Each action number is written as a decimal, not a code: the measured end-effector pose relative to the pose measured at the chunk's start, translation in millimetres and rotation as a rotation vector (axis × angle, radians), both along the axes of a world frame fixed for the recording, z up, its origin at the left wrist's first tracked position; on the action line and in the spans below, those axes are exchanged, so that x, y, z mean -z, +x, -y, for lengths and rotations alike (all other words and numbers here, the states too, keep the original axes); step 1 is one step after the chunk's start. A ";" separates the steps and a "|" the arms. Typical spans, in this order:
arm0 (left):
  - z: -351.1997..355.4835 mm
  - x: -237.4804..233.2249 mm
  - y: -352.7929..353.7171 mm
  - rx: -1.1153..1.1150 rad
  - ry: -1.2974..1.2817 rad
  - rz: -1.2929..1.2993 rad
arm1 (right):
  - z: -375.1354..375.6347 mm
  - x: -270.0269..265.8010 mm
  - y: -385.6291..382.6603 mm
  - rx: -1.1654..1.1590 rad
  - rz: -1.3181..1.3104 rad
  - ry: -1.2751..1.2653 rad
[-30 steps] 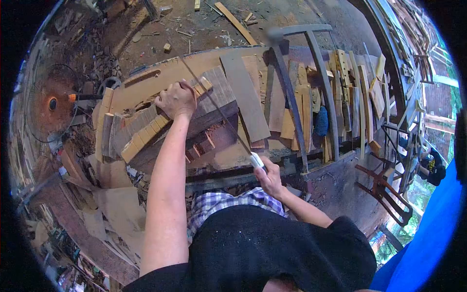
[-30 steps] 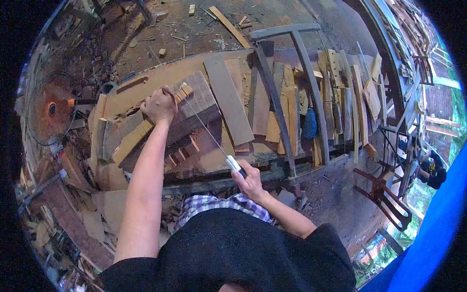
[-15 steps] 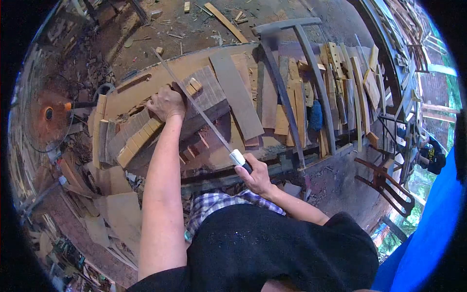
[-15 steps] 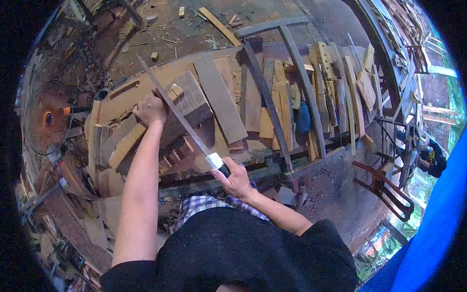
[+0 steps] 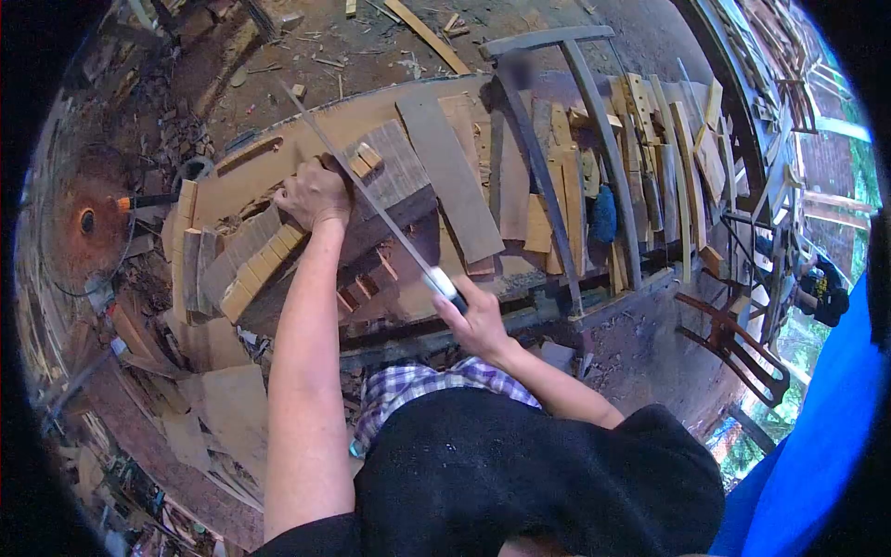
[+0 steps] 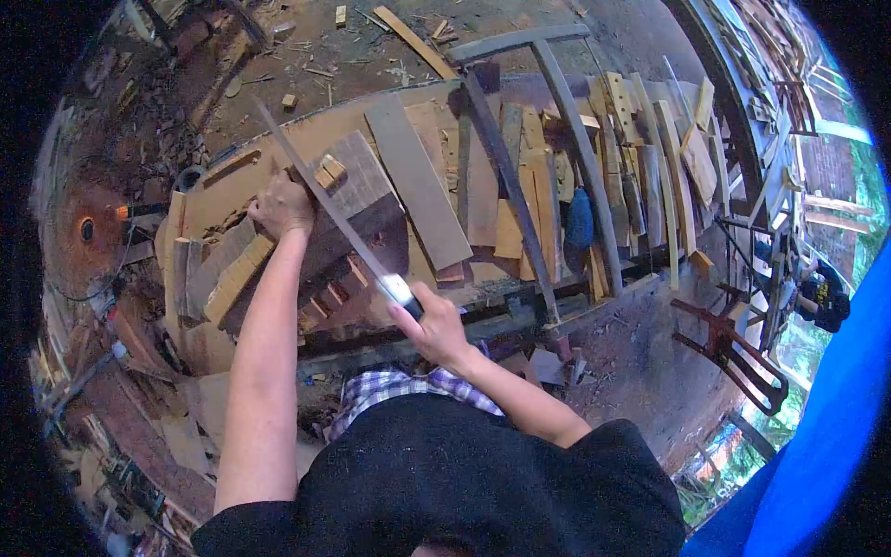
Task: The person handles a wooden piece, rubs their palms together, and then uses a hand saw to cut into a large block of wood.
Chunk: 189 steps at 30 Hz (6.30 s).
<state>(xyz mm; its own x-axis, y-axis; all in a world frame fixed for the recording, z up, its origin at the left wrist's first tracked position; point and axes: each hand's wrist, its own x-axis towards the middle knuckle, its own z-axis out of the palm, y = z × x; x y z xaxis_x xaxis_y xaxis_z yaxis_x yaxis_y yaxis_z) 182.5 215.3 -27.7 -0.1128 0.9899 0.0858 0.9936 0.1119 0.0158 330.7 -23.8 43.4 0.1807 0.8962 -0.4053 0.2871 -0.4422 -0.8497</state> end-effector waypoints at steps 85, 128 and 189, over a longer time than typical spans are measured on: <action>-7.9 10.7 -3.9 0.012 0.043 0.008 | -38.8 14.5 4.1 -0.083 -0.303 -0.148; -2.3 6.2 -3.9 0.053 0.086 0.074 | -9.1 10.0 15.7 -0.257 -0.129 -0.149; -10.3 1.7 -1.0 -0.019 -0.026 -0.003 | 16.0 -3.0 14.1 -0.252 -0.111 -0.246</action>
<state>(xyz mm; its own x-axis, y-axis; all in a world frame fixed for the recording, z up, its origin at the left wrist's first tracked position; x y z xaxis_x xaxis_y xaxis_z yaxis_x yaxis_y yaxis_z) 181.6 225.6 -29.4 -0.1314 0.9895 0.0608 0.9913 0.1311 0.0100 344.8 -39.8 46.4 -0.0905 0.7800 -0.6193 0.3250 -0.5647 -0.7587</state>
